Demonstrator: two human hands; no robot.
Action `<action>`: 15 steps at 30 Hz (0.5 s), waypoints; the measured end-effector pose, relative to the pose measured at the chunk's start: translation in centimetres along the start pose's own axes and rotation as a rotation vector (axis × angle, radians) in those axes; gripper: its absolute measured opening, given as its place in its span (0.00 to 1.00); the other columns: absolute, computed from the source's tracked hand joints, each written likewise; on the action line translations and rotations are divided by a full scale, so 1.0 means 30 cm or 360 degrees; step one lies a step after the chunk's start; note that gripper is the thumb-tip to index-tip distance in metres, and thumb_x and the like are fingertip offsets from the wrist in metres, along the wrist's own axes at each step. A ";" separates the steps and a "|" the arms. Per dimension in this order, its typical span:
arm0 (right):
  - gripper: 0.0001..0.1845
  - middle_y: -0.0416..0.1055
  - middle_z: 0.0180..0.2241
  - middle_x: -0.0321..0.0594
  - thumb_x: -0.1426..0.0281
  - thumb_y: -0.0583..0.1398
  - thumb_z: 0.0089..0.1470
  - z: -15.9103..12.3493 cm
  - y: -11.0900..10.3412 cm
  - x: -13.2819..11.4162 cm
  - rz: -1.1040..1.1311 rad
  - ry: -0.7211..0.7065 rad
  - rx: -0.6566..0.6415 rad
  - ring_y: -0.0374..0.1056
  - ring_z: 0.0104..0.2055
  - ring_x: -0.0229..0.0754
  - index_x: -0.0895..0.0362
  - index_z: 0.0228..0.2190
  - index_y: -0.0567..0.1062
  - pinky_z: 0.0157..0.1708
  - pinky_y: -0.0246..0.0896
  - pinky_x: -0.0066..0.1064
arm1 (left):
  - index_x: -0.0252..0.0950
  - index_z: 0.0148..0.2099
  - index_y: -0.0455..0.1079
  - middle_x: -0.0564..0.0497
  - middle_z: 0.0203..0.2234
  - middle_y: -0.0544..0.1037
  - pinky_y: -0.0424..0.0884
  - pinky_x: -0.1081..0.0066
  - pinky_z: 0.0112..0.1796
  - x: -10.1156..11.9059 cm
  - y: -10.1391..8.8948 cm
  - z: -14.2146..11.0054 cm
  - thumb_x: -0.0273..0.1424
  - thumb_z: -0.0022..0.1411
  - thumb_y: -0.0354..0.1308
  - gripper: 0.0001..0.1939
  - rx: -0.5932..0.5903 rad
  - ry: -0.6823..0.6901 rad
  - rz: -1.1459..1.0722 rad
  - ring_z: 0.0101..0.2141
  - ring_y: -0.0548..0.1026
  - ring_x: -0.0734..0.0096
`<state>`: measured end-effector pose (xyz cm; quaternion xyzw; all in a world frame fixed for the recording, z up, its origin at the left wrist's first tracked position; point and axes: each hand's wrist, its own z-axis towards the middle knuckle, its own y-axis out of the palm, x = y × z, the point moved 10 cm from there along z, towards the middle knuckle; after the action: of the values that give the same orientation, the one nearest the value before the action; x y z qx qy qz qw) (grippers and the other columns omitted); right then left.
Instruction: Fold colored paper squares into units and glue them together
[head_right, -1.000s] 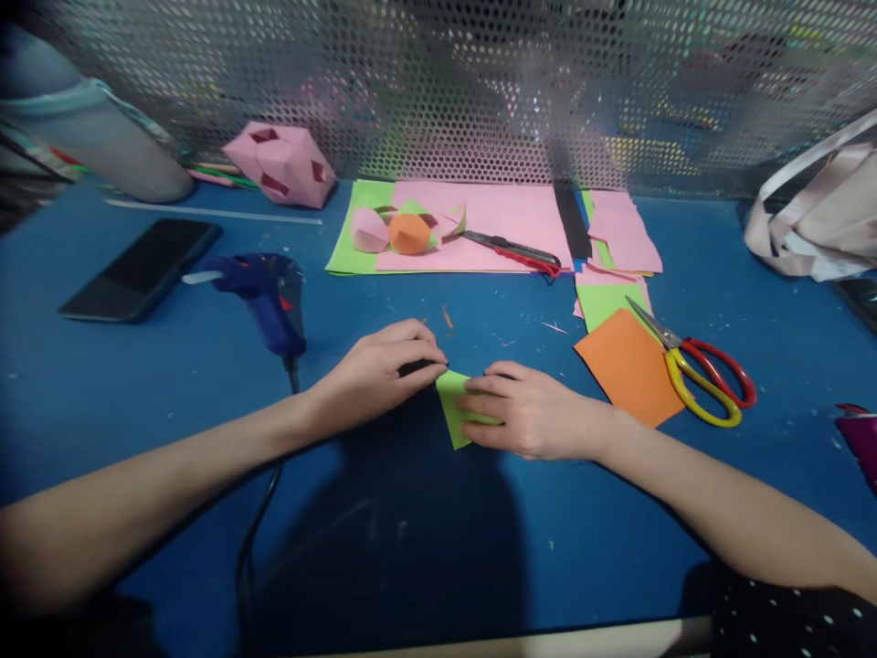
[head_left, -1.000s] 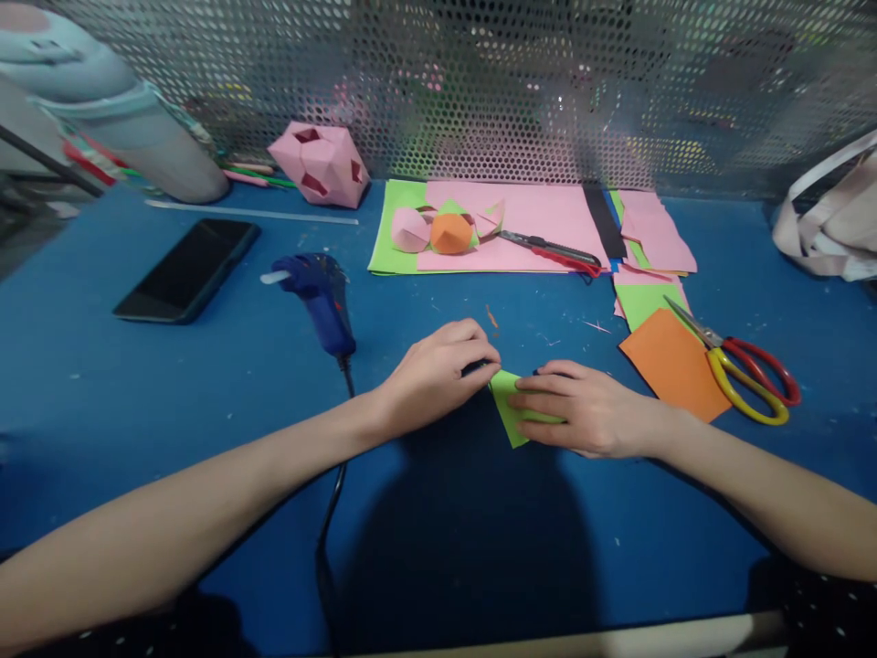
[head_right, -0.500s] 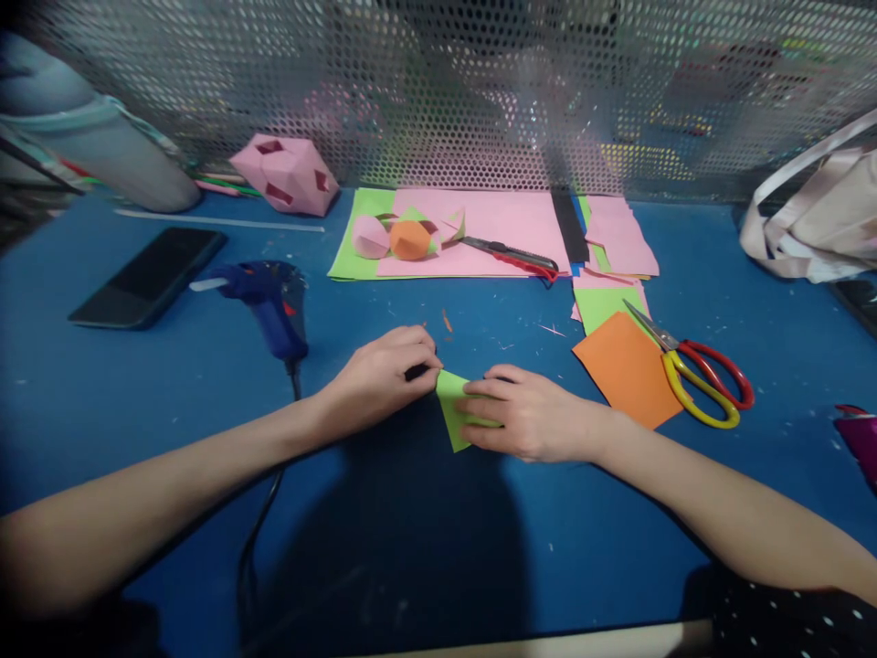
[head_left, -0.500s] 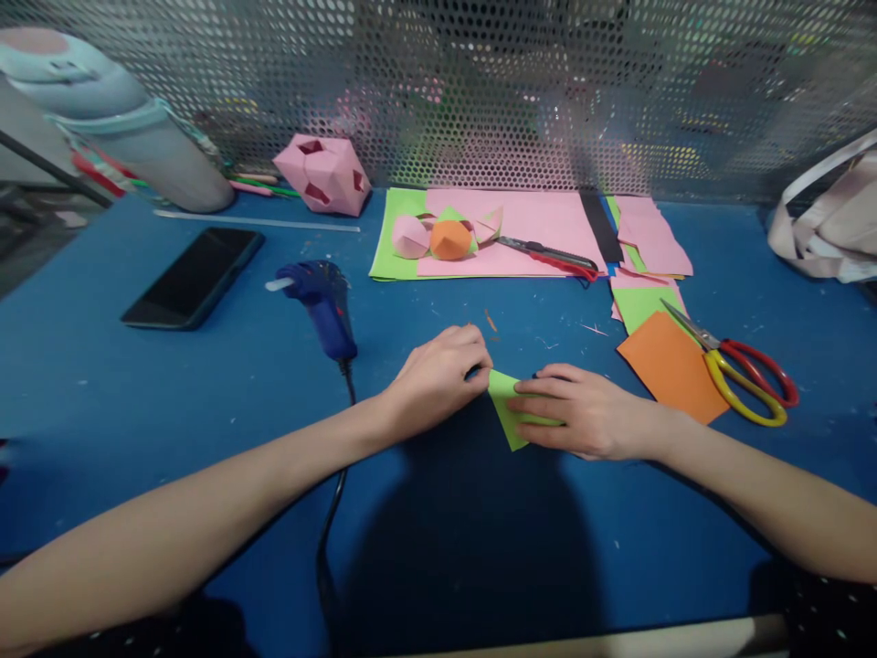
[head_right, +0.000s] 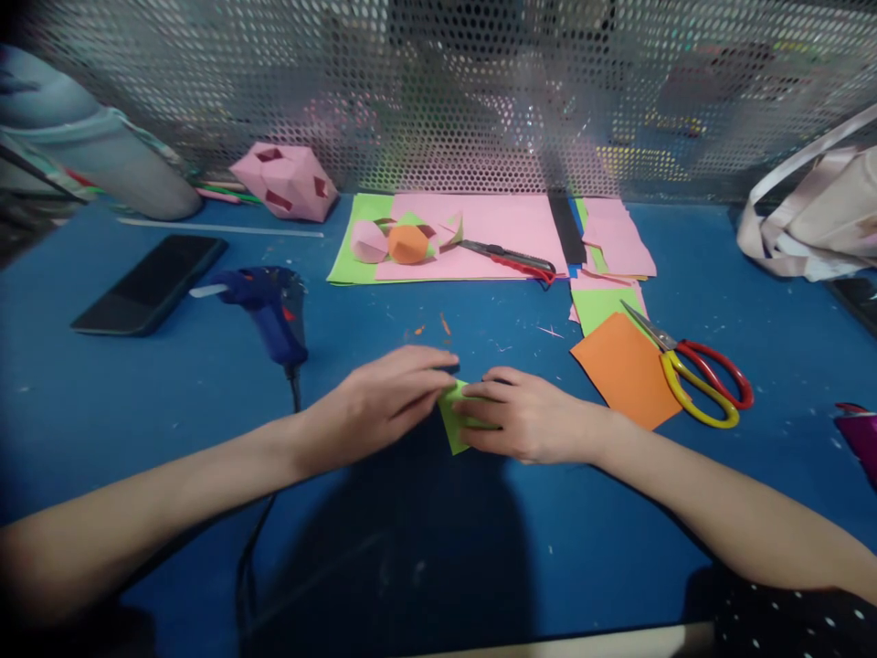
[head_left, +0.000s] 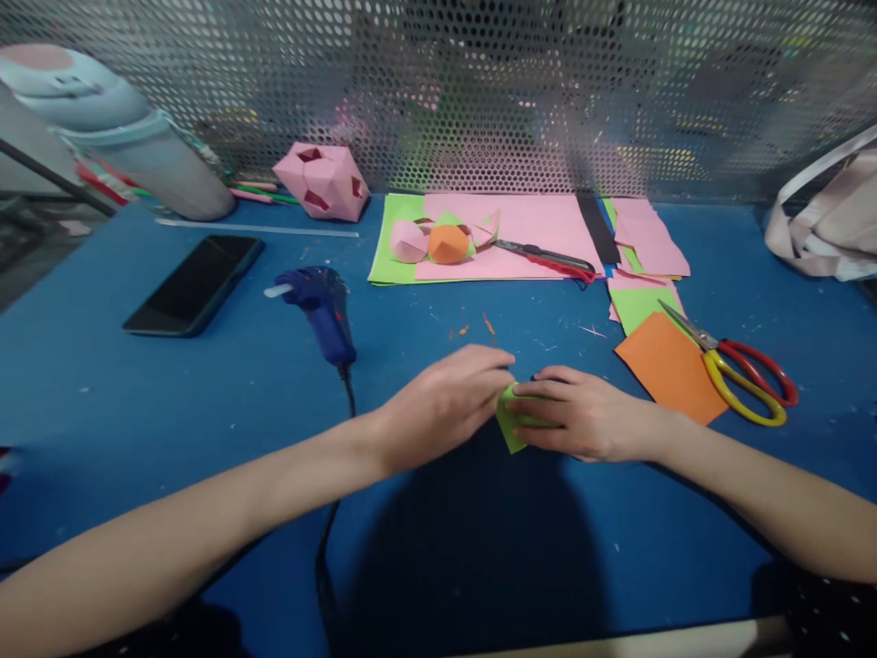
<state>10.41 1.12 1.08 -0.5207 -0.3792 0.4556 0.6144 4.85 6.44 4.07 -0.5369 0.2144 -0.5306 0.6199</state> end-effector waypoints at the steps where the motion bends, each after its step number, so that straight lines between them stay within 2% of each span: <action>1: 0.15 0.66 0.53 0.47 0.70 0.50 0.61 0.000 -0.001 0.000 0.0000 0.0002 0.0002 0.57 0.57 0.49 0.58 0.47 0.71 0.50 0.55 0.44 | 0.33 0.44 0.68 0.43 0.45 0.73 0.68 0.66 0.49 0.025 0.030 -0.007 0.24 0.65 0.46 0.11 -0.0088 0.0047 0.0076 0.48 0.70 0.67; 3: 0.15 0.67 0.52 0.48 0.70 0.50 0.61 0.001 -0.005 0.001 0.0003 0.0006 0.0016 0.57 0.57 0.49 0.58 0.46 0.72 0.50 0.56 0.44 | 0.31 0.44 0.68 0.43 0.42 0.75 0.68 0.63 0.49 0.060 0.087 -0.024 0.22 0.64 0.43 0.13 -0.0241 0.0135 0.0310 0.47 0.71 0.64; 6: 0.15 0.67 0.52 0.49 0.70 0.50 0.61 0.002 -0.012 0.000 0.0000 0.0003 0.0040 0.58 0.56 0.48 0.58 0.46 0.72 0.50 0.56 0.43 | 0.28 0.47 0.67 0.40 0.44 0.74 0.67 0.62 0.52 0.082 0.135 -0.044 0.19 0.62 0.42 0.15 -0.0350 0.0195 0.0594 0.49 0.71 0.62; 10: 0.14 0.68 0.51 0.48 0.71 0.50 0.62 0.003 -0.012 -0.001 0.0003 -0.0003 0.0042 0.58 0.56 0.48 0.58 0.44 0.72 0.50 0.56 0.44 | 0.26 0.47 0.67 0.37 0.44 0.74 0.69 0.62 0.50 0.104 0.134 -0.051 0.19 0.62 0.42 0.16 -0.0291 0.0206 0.0796 0.48 0.72 0.59; 15: 0.14 0.67 0.51 0.48 0.71 0.50 0.62 0.002 -0.010 -0.002 -0.0001 0.0000 0.0025 0.57 0.56 0.49 0.58 0.44 0.72 0.50 0.56 0.44 | 0.25 0.42 0.69 0.32 0.42 0.74 0.72 0.60 0.45 0.103 0.121 -0.055 0.19 0.61 0.45 0.12 -0.0201 0.0082 0.0912 0.46 0.74 0.53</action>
<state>10.37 1.08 1.37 -0.5158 -0.3757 0.4584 0.6186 6.09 2.45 1.22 -0.4784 0.4055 -0.3330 0.7042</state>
